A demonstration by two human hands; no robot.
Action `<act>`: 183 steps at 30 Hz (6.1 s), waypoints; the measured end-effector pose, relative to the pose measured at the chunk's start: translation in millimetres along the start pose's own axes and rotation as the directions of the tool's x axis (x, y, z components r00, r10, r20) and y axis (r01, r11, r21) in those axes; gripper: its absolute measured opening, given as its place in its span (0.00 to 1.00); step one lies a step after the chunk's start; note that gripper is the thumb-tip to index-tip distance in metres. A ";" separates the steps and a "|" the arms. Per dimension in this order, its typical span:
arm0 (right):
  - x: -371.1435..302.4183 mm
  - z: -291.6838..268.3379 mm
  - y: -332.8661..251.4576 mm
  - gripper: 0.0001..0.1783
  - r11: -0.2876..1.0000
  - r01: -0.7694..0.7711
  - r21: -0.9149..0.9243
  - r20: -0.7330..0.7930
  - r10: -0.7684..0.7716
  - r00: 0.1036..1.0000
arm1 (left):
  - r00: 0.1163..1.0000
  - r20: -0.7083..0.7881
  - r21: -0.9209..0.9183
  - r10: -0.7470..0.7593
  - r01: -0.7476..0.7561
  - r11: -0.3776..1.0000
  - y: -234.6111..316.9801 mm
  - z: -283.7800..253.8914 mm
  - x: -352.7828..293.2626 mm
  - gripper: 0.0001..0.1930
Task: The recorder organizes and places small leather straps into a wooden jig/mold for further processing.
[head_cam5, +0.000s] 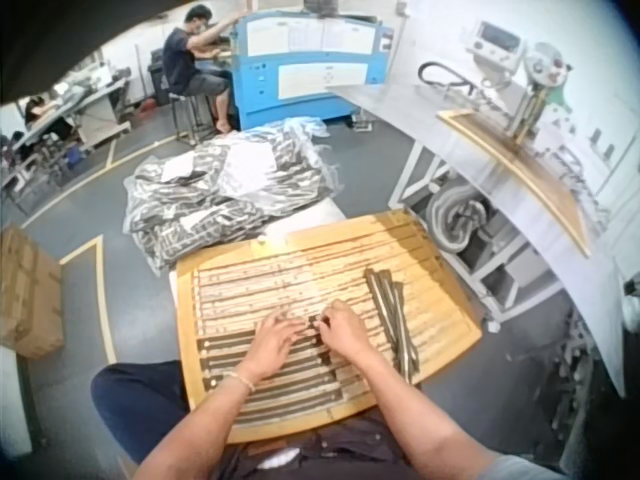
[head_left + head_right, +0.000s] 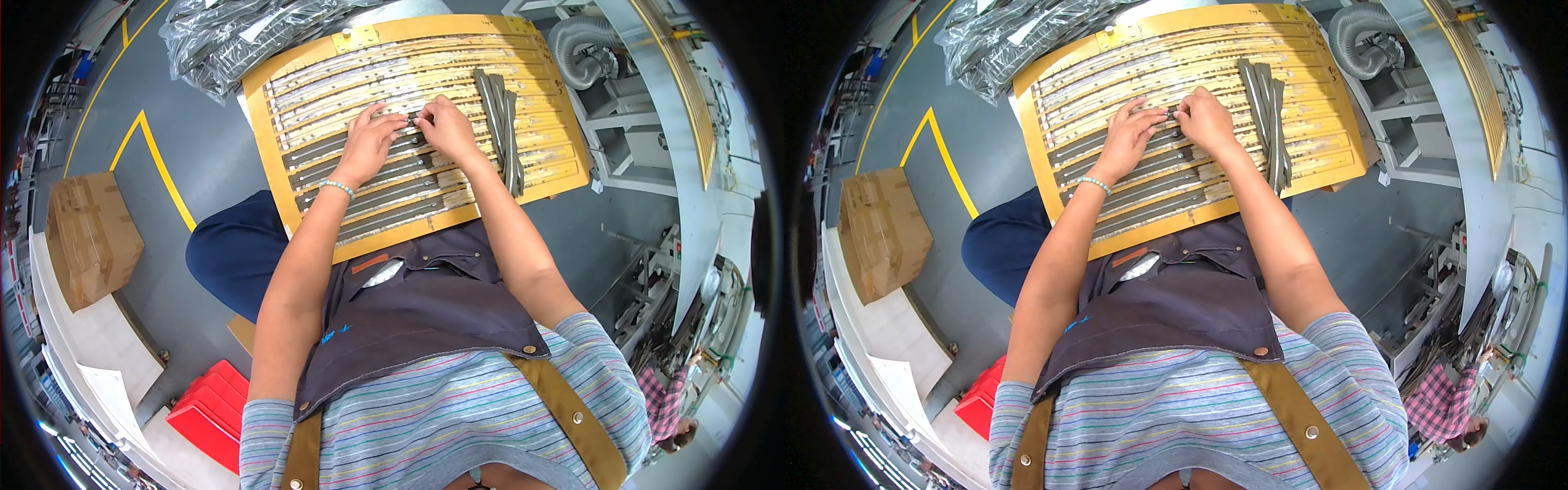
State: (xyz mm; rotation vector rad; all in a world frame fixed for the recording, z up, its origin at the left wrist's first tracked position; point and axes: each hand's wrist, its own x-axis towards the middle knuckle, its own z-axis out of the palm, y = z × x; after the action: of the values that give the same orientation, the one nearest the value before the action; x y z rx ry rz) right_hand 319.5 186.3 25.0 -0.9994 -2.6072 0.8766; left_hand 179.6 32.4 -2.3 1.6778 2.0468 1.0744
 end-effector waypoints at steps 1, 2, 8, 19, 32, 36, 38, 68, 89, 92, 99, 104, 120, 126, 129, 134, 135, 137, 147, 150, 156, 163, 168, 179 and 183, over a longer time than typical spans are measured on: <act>-0.7 0.6 -1.1 0.08 1.000 0.004 -0.010 -0.008 -0.004 1.000 | 1.000 0.000 0.008 0.000 0.000 1.000 0.3 0.0 0.0 0.15; -2.2 1.2 -2.2 0.08 1.000 0.007 -0.020 -0.015 -0.007 1.000 | 1.000 0.001 0.019 0.005 -0.005 1.000 0.5 -0.1 0.3 0.15; -3.2 4.8 -4.7 0.07 1.000 0.004 -0.022 -0.056 -0.005 0.998 | 1.000 0.012 0.076 0.027 -0.028 0.997 2.2 -1.0 -1.4 0.15; -7.7 15.7 -1.1 0.06 0.997 0.076 -0.013 -0.188 -0.077 0.979 | 0.973 0.111 0.312 0.202 -0.227 0.922 12.3 -10.8 3.6 0.20; -48.2 -22.3 37.5 0.09 0.946 0.040 0.323 -0.266 0.050 0.963 | 0.972 0.156 0.450 0.178 -0.230 0.863 17.9 -30.4 -27.8 0.27; -64.7 -45.3 68.1 0.08 0.940 -0.050 0.336 -0.288 0.153 0.945 | 0.927 -0.276 0.532 -0.255 0.368 0.763 -7.3 -70.5 -79.3 0.39; -71.0 -48.4 83.0 0.07 0.912 -0.095 0.400 -0.280 0.220 0.934 | 0.760 -0.528 0.367 -0.379 0.607 0.705 -26.5 -81.7 -99.2 0.47; -28.3 -79.6 112.3 0.12 0.962 -0.269 0.050 -0.485 0.259 0.835 | 0.551 -0.771 0.038 -0.318 0.538 0.842 -24.9 -84.3 -99.2 0.21; -32.4 -55.7 62.1 0.12 1.000 -0.007 -0.010 -0.502 0.001 0.865 | 0.831 -0.386 -0.396 -0.401 0.244 0.885 62.6 -58.4 -68.4 0.09; -34.2 -63.2 37.7 0.12 0.995 -0.070 0.077 -0.448 0.097 0.889 | 0.872 -0.289 -0.484 -0.395 0.223 0.846 62.5 -49.3 -66.7 0.10; -66.1 -57.6 -64.0 0.12 0.854 0.297 0.428 0.190 -0.406 0.894 | 0.836 0.178 -0.847 -0.519 0.398 0.352 79.8 -51.6 -59.6 0.11; -58.8 -33.6 -57.2 0.21 0.923 -0.061 0.379 0.380 -0.096 0.920 | 0.773 0.094 -0.741 -0.627 0.475 0.475 51.8 -59.8 -81.6 0.08; -34.9 -33.8 -10.5 0.18 0.943 0.315 0.105 0.060 -0.323 0.945 | 0.803 -0.017 -0.641 -0.595 0.448 0.623 29.1 -67.7 -89.9 0.06; -47.5 -13.9 -86.5 0.22 0.765 0.102 0.636 0.442 -0.469 0.765 | 0.891 0.074 -0.743 -0.448 0.349 0.572 44.6 -88.1 -89.4 0.07; -36.7 -23.8 -84.1 0.16 0.829 -0.142 0.541 0.679 -0.331 0.655 | 0.860 0.020 -0.747 -0.511 0.352 0.564 40.2 -111.6 -95.3 0.05; -13.0 -21.2 -41.5 0.11 0.776 -0.278 0.566 0.606 -0.163 0.779 | 0.678 -0.102 -0.770 -0.728 0.410 0.490 -18.0 -129.6 -114.3 0.05; -4.2 -19.1 -33.5 0.11 0.807 -0.259 0.530 0.607 -0.149 0.780 | 0.659 -0.121 -0.760 -0.743 0.419 0.496 -29.5 -127.7 -114.9 0.05; 12.7 -16.2 -32.1 0.10 0.822 -0.235 0.519 0.555 -0.115 0.824 | 0.617 -0.241 -0.704 -0.749 0.420 0.573 -54.3 -115.1 -111.6 0.07; 71.7 1.1 -15.7 0.09 0.817 -0.379 0.435 0.497 0.134 0.858 | 0.582 -0.539 -0.071 -0.609 0.689 0.721 -61.7 -102.0 -56.4 0.07; 71.3 3.4 -17.5 0.10 0.825 -0.364 0.433 0.489 0.124 0.863 | 0.582 -0.522 -0.113 -0.623 0.677 0.727 -67.3 -104.4 -60.9 0.08; 74.5 10.8 -7.1 0.12 0.834 -0.352 0.425 0.464 0.134 0.876 | 0.573 -0.488 -0.121 -0.659 0.703 0.701 -63.7 -107.8 -56.1 0.09; 70.0 10.1 -15.3 0.12 0.817 -0.328 0.475 0.435 0.106 0.894 | 0.519 -0.675 0.010 -0.524 0.717 0.697 -66.7 -100.8 -66.6 0.29; 67.7 13.7 -14.7 0.12 0.847 -0.280 0.451 0.390 0.096 0.916 | 0.500 -0.604 0.093 -0.621 0.818 0.568 -61.7 -87.6 -62.6 0.49; 51.6 28.4 -26.6 0.11 0.989 0.011 0.148 -0.013 -0.009 1.000 | 0.483 -0.470 -0.051 -0.739 0.821 0.569 -69.0 -91.1 -59.6 0.51; 51.4 27.7 -26.2 0.10 0.991 0.080 0.109 -0.029 -0.078 0.997 | 0.484 -0.480 -0.030 -0.732 0.825 0.565 -68.6 -90.5 -60.3 0.50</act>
State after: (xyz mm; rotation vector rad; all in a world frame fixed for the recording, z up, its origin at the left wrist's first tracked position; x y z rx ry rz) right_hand 256.2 192.4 18.0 -0.8663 -2.5285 0.9710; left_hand 90.0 -59.8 -2.1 0.3152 2.8312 0.9390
